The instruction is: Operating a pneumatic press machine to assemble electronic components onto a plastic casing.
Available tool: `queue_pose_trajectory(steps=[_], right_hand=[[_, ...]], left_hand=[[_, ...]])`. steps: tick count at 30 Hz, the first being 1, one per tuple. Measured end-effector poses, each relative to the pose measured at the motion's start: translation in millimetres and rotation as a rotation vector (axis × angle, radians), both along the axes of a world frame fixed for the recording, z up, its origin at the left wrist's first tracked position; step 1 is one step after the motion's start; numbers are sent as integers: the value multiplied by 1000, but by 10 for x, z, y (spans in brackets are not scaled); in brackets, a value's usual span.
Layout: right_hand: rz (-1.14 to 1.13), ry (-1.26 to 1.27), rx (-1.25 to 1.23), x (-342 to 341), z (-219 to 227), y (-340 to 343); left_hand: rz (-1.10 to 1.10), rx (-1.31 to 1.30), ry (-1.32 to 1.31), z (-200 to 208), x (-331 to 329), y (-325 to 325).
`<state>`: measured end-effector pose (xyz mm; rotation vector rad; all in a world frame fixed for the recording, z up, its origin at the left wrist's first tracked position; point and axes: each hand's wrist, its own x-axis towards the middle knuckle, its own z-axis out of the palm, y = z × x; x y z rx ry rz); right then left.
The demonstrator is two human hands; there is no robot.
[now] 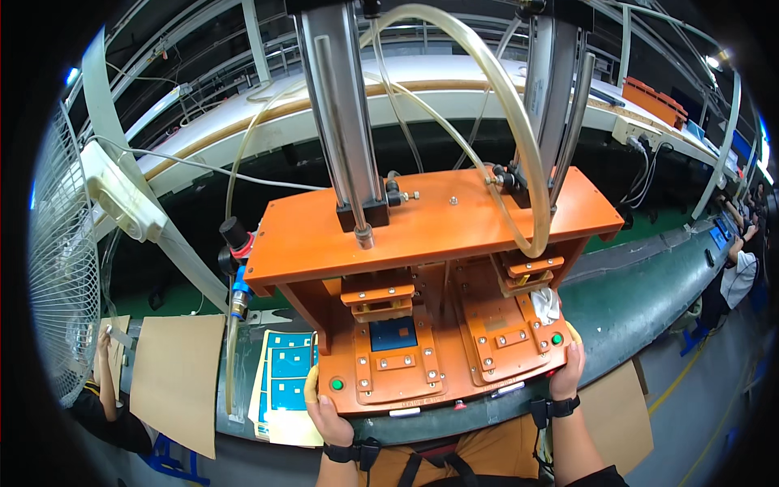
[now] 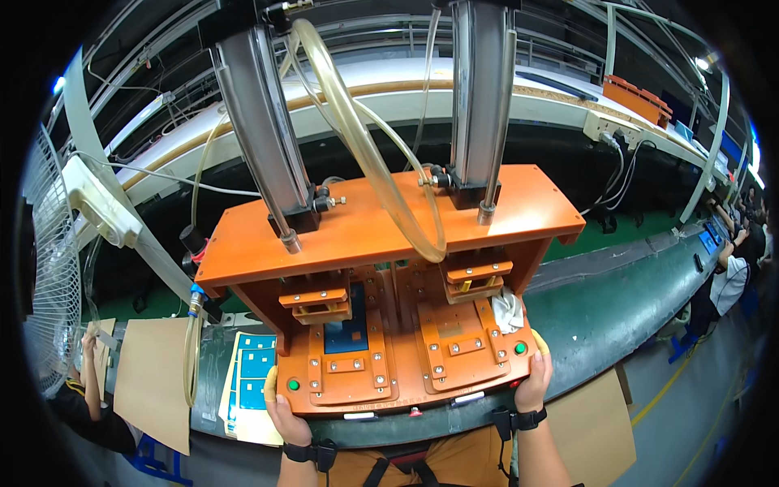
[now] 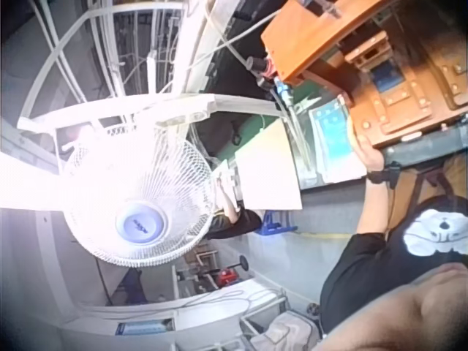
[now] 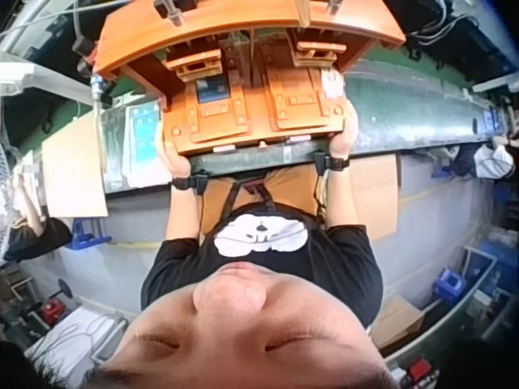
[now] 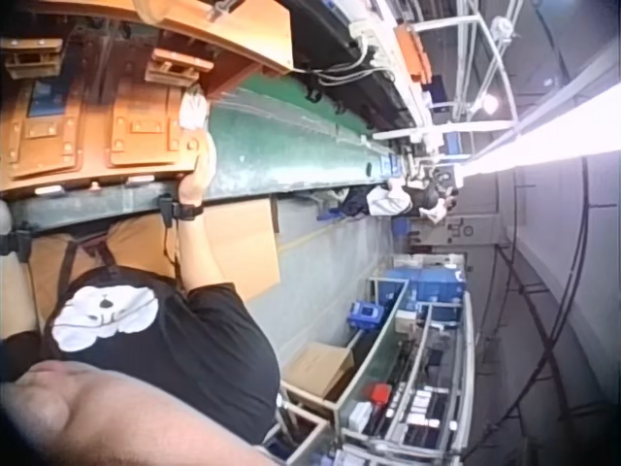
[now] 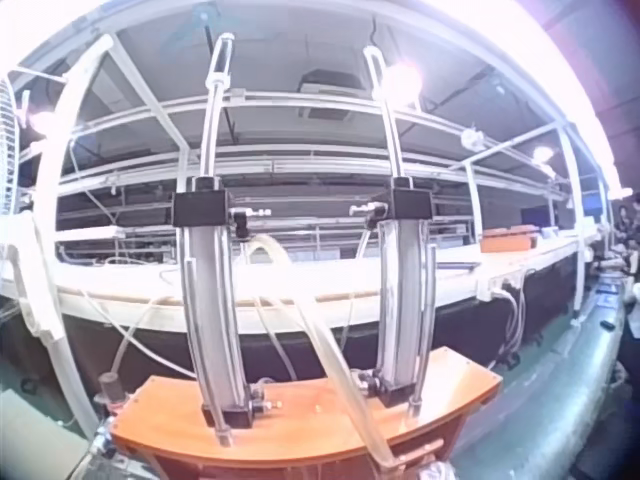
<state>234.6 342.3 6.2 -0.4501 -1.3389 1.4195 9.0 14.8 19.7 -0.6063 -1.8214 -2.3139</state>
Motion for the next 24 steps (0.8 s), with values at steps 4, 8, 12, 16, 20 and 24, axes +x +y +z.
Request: queue_pose_trajectory(steps=[4,8,12,16,20,24], right_hand=[[9,16,-4,-41,10,4],[3,4,-9,-45,21,-6],[3,-7,-40,-27,-44,55],[-13,-31,-37,-32,-28,44],[-15,-20,-43,-37,-22,18],[-14,-15,-51,-32,-20,19]], left_hand=[[-11,-15,10,-64,-47,-13],[-48,38,15,-52,-55,-36],[-42,35,-7,-67,-76,32],[-37,46,11,-90,-81,22],[-73,77,-23,-107,-77,-11],[-82,99,-29,-115,-70,-1]])
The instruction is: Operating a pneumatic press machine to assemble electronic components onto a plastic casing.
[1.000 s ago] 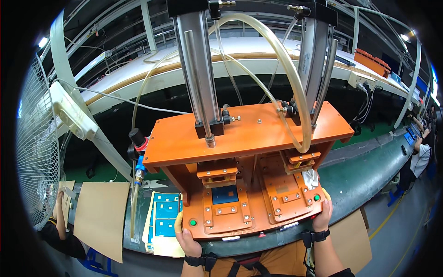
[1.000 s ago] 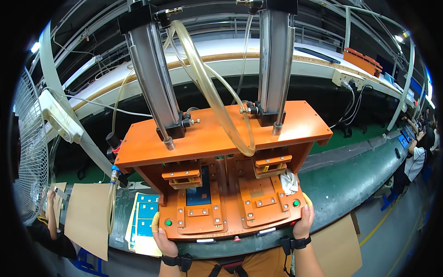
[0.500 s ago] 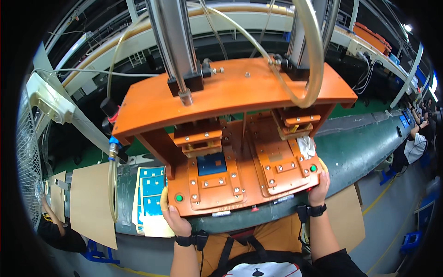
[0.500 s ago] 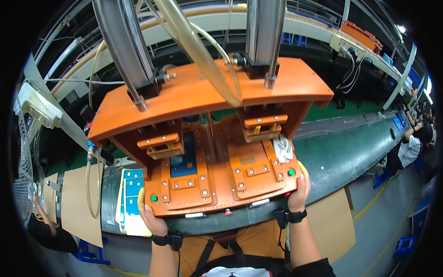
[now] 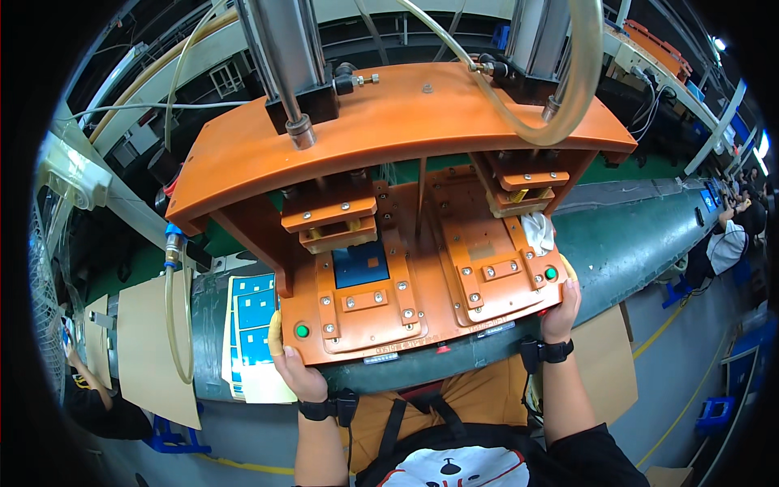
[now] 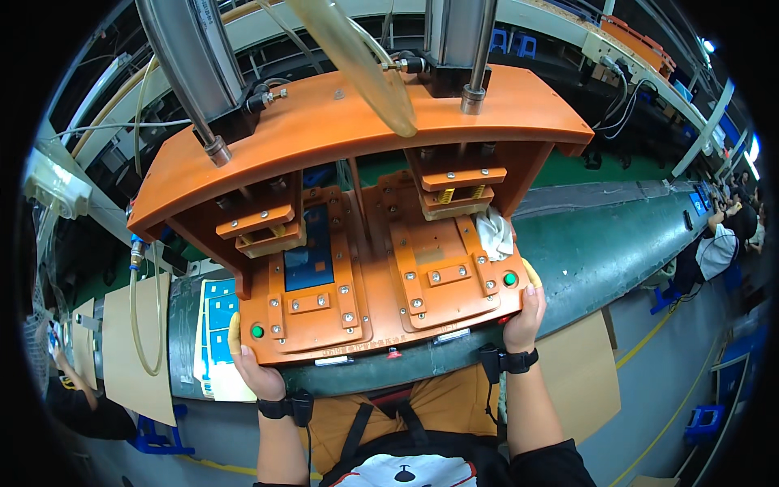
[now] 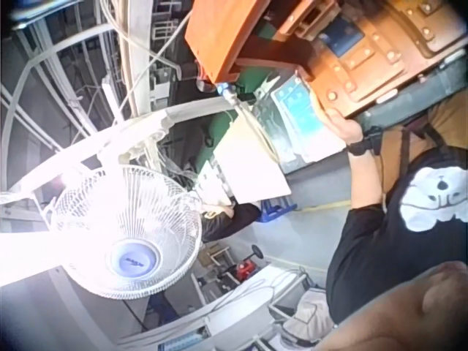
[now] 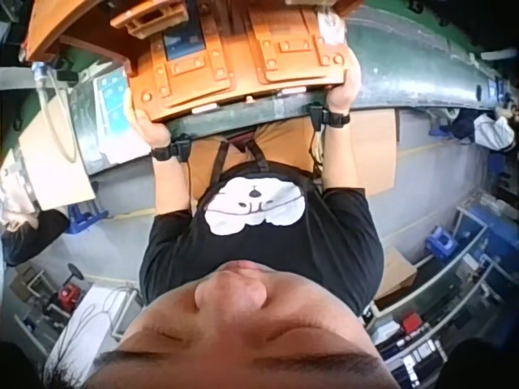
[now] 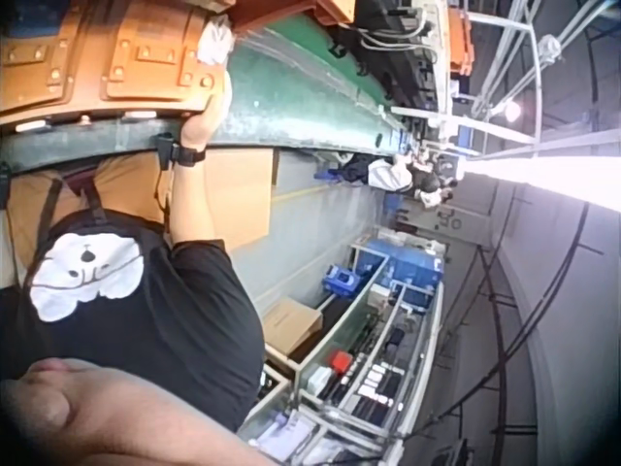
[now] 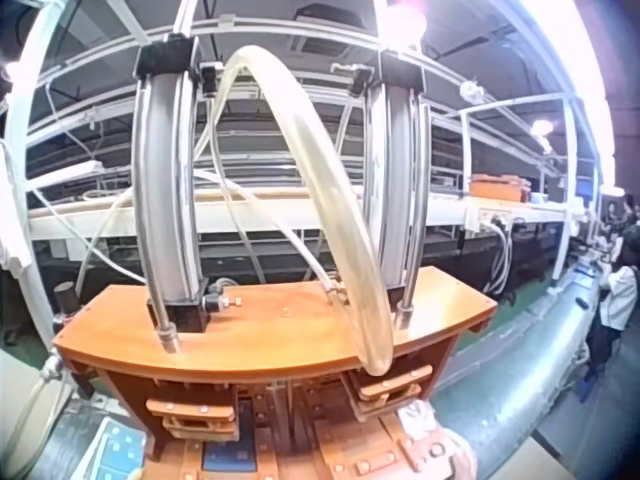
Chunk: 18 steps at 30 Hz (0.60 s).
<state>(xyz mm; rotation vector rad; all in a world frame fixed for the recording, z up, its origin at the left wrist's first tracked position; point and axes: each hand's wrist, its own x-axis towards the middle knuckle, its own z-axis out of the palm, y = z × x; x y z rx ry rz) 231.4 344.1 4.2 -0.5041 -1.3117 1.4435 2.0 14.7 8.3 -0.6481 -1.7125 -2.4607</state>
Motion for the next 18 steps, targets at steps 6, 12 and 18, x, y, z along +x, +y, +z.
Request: queue_pose_trajectory(steps=[6,12,18], right_hand=[[-7,8,37,0,-17,17],[-2,13,25,-6,25,-8],[-7,17,22,-21,52,-13]], left_hand=[[-11,-4,8,11,5,7],[1,-9,10,-19,-7,10],[8,-13,11,-11,-8,14]])
